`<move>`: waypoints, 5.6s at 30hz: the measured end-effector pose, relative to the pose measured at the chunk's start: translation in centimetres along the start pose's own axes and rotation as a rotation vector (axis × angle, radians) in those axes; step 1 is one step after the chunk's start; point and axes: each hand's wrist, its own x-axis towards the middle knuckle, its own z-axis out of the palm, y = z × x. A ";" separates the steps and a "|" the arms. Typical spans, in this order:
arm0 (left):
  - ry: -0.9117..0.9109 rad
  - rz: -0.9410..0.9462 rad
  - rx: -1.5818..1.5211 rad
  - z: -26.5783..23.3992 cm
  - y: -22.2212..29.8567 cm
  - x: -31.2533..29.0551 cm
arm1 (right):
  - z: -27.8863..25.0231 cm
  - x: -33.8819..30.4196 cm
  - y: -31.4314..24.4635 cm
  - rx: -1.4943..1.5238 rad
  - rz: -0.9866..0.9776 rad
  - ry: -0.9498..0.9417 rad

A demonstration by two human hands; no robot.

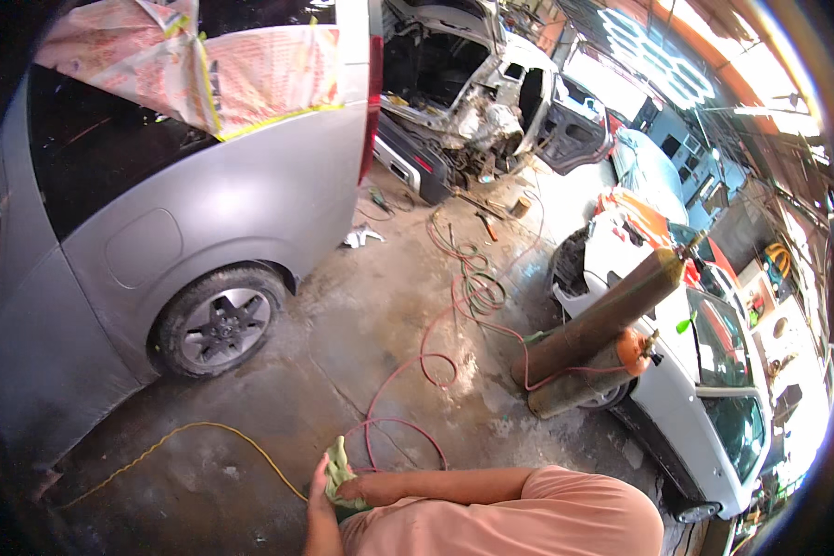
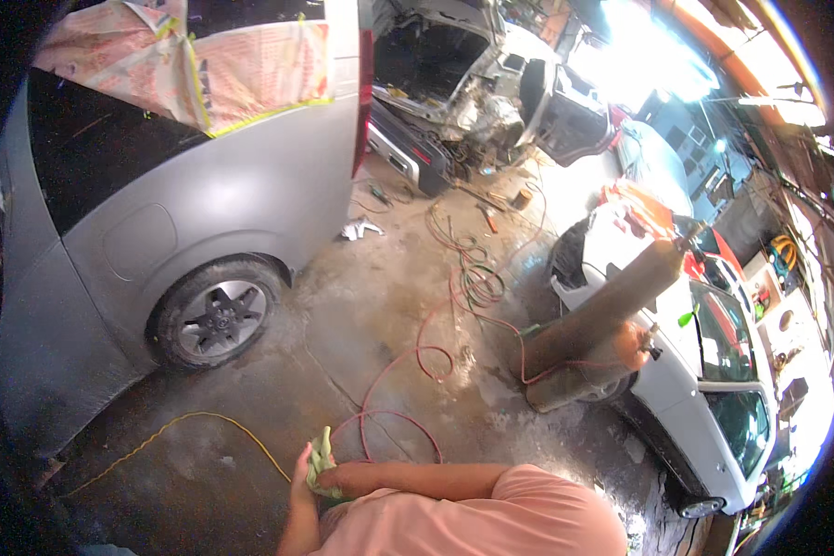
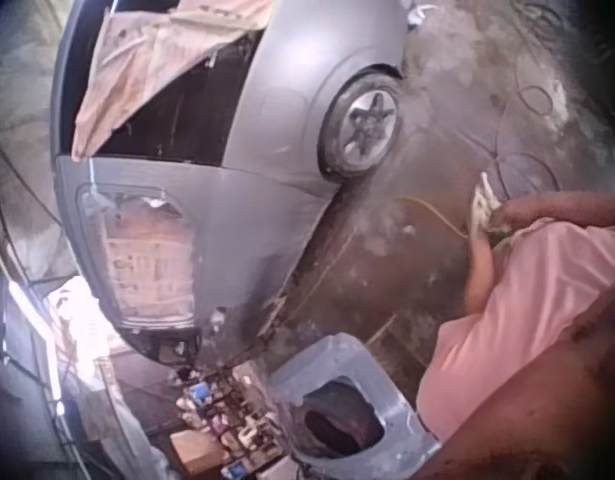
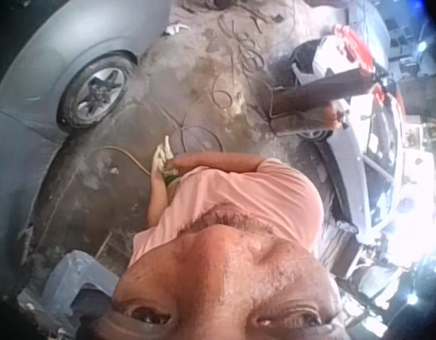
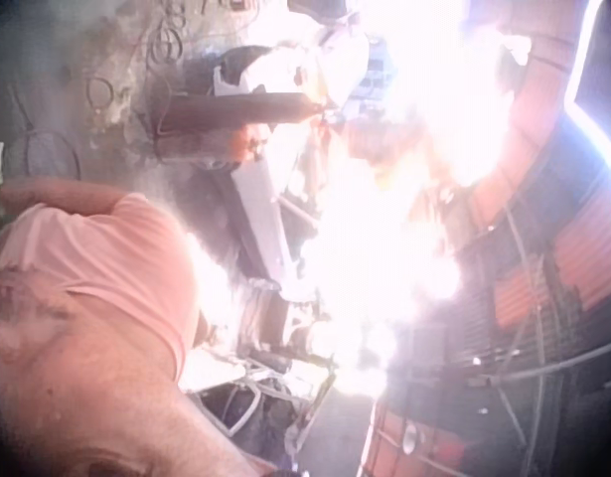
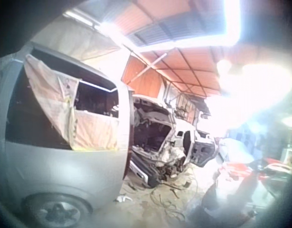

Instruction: The person scrubs a large metal car part with a sanding block and wipes it with a cloth. They repeatedly dip the cloth into a bucket of water and continue cleaning the surface of the part in a garage setting.

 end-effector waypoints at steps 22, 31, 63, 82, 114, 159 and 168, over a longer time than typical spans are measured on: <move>0.296 0.889 -0.431 11.9 22.7 -12.7 | -21.8 44.8 -0.9 1.130 0.292 -0.946; -0.306 2.012 -0.615 29.5 32.8 -11.9 | -27.9 42.9 -28.8 1.686 -0.255 -1.309; 2.234 0.240 -0.688 7.8 22.6 -17.3 | 8.1 43.6 -14.5 -0.328 -0.627 -0.992; -0.007 2.625 -0.370 33.3 29.8 -27.3 | -13.6 37.6 -40.4 1.538 0.215 -2.438; 2.614 0.442 -0.652 12.5 18.2 -22.5 | 5.3 39.5 -24.9 0.180 -0.616 -1.069; 2.796 0.640 -0.929 18.7 14.4 -0.9 | -6.9 36.2 -12.6 -0.026 0.114 -1.833; 2.256 1.640 -1.503 24.3 13.0 -2.9 | -8.9 37.7 -16.9 -0.080 -0.619 -1.661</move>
